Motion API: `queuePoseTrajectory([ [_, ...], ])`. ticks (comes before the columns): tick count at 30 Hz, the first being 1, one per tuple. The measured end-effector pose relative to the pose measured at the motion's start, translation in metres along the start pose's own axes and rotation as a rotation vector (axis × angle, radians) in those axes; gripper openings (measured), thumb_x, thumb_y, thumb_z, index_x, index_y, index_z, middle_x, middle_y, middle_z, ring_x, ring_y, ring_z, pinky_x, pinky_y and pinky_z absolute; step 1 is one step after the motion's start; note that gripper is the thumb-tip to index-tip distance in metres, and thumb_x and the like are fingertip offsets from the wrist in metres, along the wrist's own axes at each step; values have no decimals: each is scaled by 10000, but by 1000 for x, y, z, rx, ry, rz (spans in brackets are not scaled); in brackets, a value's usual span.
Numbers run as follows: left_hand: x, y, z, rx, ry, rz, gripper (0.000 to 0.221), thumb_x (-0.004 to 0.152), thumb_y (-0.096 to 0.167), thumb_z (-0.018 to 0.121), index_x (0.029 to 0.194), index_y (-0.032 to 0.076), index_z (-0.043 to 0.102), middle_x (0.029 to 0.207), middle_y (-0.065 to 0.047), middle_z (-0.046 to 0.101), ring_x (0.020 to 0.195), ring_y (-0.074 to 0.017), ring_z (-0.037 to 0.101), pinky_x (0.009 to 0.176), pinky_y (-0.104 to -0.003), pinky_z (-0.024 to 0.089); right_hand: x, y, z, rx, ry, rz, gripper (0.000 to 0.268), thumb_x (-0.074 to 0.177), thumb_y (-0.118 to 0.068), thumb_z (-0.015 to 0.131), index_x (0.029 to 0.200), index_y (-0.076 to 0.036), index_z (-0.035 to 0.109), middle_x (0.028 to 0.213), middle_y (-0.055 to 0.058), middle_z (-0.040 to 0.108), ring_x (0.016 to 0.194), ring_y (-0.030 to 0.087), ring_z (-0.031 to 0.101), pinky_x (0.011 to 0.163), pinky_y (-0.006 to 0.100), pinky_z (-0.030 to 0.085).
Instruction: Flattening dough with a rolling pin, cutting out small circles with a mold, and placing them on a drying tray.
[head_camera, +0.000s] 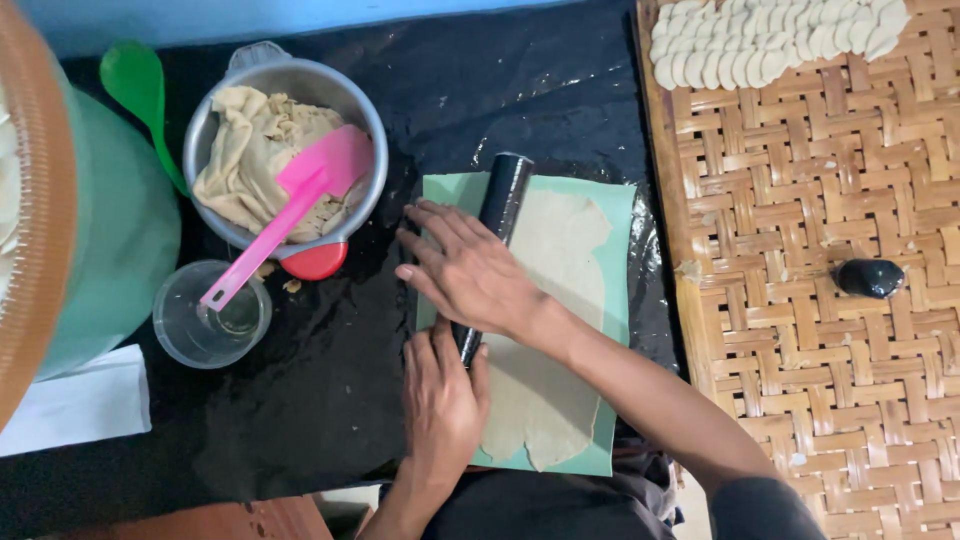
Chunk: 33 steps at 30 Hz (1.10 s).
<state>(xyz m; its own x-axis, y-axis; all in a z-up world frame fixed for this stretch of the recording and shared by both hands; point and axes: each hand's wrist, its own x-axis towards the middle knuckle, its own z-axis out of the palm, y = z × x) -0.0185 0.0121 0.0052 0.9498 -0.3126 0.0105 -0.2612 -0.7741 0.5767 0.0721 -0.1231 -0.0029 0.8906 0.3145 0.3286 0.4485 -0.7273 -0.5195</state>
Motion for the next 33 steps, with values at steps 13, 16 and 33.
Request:
queuePoseTrajectory([
  [13, 32, 9, 21, 244, -120, 228, 640, 879, 167, 730, 1434, -39, 489, 1058, -200, 543, 963, -363, 539, 837, -480, 474, -52, 67, -30, -264, 2, 270, 587, 1063, -383, 498, 1467, 42, 523, 1590, 265, 391, 1516, 400, 311, 1245, 498, 231],
  [16, 29, 12, 16, 258, -102, 260, 650, 863, 188, 734, 1432, -20, 499, 1096, -203, 554, 977, -362, 542, 850, -474, 472, -63, 58, -31, -263, 27, 342, 606, 1076, -321, 488, 1542, 61, 420, 1644, 249, 344, 1549, 394, 284, 1272, 495, 212],
  [33, 87, 0, -18, 247, -35, 485, 626, 848, 144, 739, 1423, -8, 541, 1146, -164, 619, 1063, -342, 562, 900, -471, 438, -87, 82, -127, 116, 350, 544, 513, 1158, -278, 267, 1437, 32, 566, 1579, 221, 499, 1486, 380, 492, 1254, 441, 378],
])
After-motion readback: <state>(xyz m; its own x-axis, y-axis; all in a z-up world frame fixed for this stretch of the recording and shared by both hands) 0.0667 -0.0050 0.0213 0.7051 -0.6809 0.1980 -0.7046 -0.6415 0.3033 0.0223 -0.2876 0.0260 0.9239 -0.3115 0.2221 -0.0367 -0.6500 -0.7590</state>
